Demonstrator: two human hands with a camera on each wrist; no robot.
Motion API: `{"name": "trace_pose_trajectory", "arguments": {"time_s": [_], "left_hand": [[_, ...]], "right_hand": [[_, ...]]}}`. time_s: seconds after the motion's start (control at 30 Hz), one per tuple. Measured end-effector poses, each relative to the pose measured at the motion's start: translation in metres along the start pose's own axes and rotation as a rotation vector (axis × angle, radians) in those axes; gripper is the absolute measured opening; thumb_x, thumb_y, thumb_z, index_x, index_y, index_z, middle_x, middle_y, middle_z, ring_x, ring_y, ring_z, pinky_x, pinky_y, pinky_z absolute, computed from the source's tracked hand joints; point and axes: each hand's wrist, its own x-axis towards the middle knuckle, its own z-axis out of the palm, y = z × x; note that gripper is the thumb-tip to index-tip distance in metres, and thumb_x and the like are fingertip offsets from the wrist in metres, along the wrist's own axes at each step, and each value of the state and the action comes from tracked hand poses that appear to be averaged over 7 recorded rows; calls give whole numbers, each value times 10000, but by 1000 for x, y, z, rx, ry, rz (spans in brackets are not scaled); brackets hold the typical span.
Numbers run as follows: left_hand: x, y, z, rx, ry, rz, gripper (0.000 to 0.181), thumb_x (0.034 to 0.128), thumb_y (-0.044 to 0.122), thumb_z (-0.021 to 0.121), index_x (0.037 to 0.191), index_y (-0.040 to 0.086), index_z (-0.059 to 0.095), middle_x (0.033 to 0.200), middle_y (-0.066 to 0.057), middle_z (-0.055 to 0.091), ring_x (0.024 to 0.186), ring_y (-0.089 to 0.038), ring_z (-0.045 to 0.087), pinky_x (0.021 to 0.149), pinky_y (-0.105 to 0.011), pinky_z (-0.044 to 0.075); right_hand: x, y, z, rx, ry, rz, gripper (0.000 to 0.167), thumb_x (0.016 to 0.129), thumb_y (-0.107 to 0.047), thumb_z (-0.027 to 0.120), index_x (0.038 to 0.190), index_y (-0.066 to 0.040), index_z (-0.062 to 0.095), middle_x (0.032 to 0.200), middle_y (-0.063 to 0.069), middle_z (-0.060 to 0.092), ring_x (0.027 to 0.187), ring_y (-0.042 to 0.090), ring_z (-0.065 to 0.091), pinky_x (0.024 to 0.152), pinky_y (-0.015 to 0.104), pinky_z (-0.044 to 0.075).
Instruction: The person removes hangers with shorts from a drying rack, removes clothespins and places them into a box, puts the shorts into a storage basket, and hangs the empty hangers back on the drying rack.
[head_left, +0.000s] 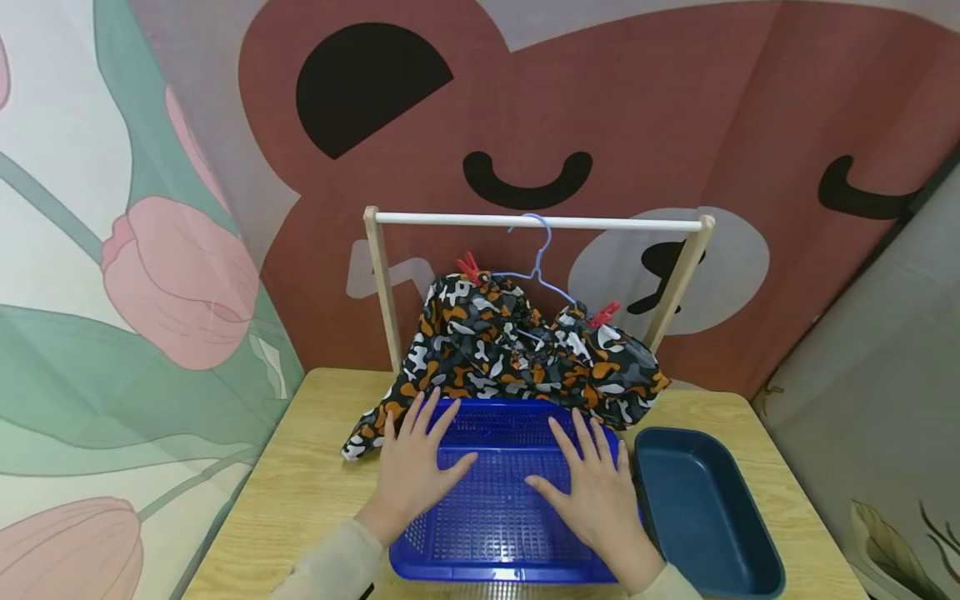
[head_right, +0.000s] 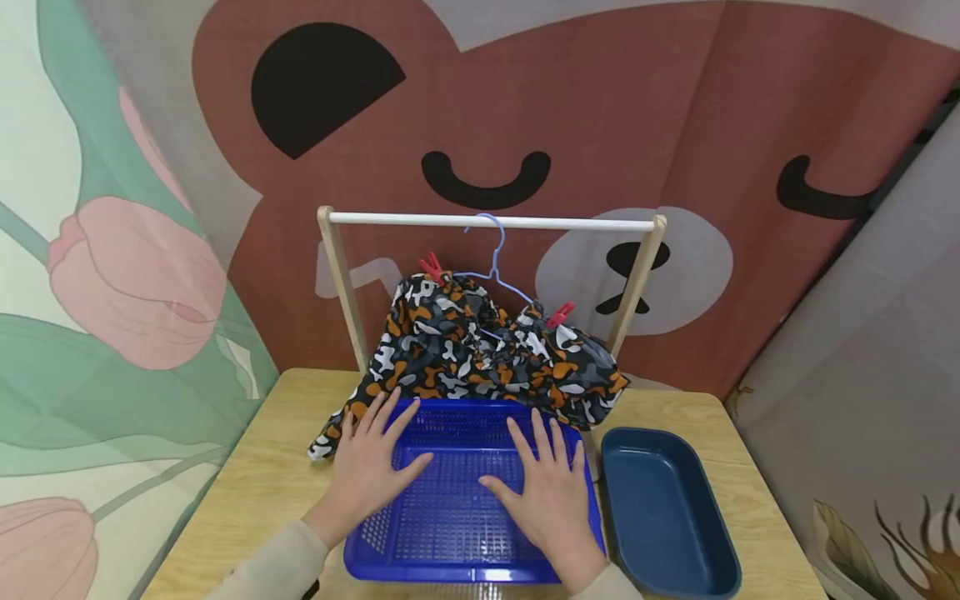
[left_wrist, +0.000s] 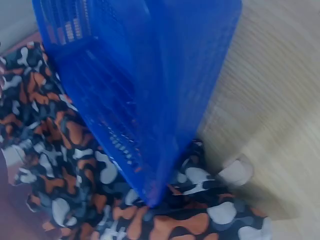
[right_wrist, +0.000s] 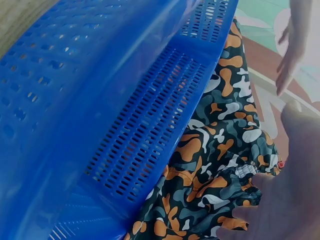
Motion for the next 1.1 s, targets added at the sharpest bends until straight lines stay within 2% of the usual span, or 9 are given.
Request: {"name": "trace_pose_trajectory", "arguments": {"time_s": [0.1,0.3,0.4,0.57,0.67,0.73,0.83,1.0,1.1], "left_hand": [[7,-7,0,-50,-6,-32,746,898,647,570,1529,296,386,1600,-61,293,1460,-309,254,1095,-656,218],[22,-26,-4,-182,90,-60,620,960,493,584,1510,254,427,1582,-73,326,1417,-341,332,1069,-614,310],[28,-39,-9,-230,123,-53,594,973,432,589,1509,233,428,1579,-67,327,1404,-340,350,1064,-592,329],[39,-53,-17,-344,125,-62,590,997,383,576,1532,231,379,1592,-65,293,1404,-343,342,1010,-593,386],[47,-59,-21,-446,129,-112,587,1015,353,559,1549,250,337,1603,-62,262,1428,-342,292,1034,-599,357],[53,-62,-24,-503,148,-143,596,1019,328,561,1557,254,315,1609,-52,244,1440,-338,264,1077,-611,292],[62,-63,-27,-561,170,-192,621,1024,345,549,1572,281,263,1619,-21,223,1452,-306,250,1097,-593,274],[77,-62,-30,-662,199,-308,639,1036,417,490,1585,339,172,1618,-24,215,1458,-286,245,1114,-578,256],[84,-62,-33,-715,194,-355,627,1042,436,465,1577,388,143,1620,-27,199,1461,-291,234,1116,-582,245]], "right_hand": [[-1,0,-1,10,-26,-3,852,869,-744,515,1547,-252,358,1606,135,255,1440,412,253,1081,684,201],[-4,0,-3,34,-48,-5,793,892,-681,556,1547,-282,355,1597,107,289,1425,385,304,1066,660,270],[-6,-1,-2,54,-22,-13,775,900,-663,564,1543,-280,363,1583,101,322,1412,367,337,1059,638,301],[-12,0,-3,88,50,-21,737,919,-651,545,1518,-242,418,1537,107,403,1356,363,422,1036,591,361],[-15,0,-2,104,74,-26,715,922,-624,568,1503,-225,445,1516,109,433,1331,360,452,1022,577,382],[-16,0,-1,111,83,-30,707,924,-621,567,1497,-221,455,1508,107,445,1323,354,463,1015,577,389],[-17,0,-1,120,95,-33,692,925,-604,582,1490,-220,466,1498,106,458,1311,348,477,1008,575,395],[-18,-1,0,140,103,-37,672,921,-535,641,1492,-228,463,1483,103,477,1283,356,504,995,586,404],[-19,-3,1,153,90,-38,667,923,-526,643,1490,-224,465,1480,99,481,1273,366,510,985,605,403]]}}
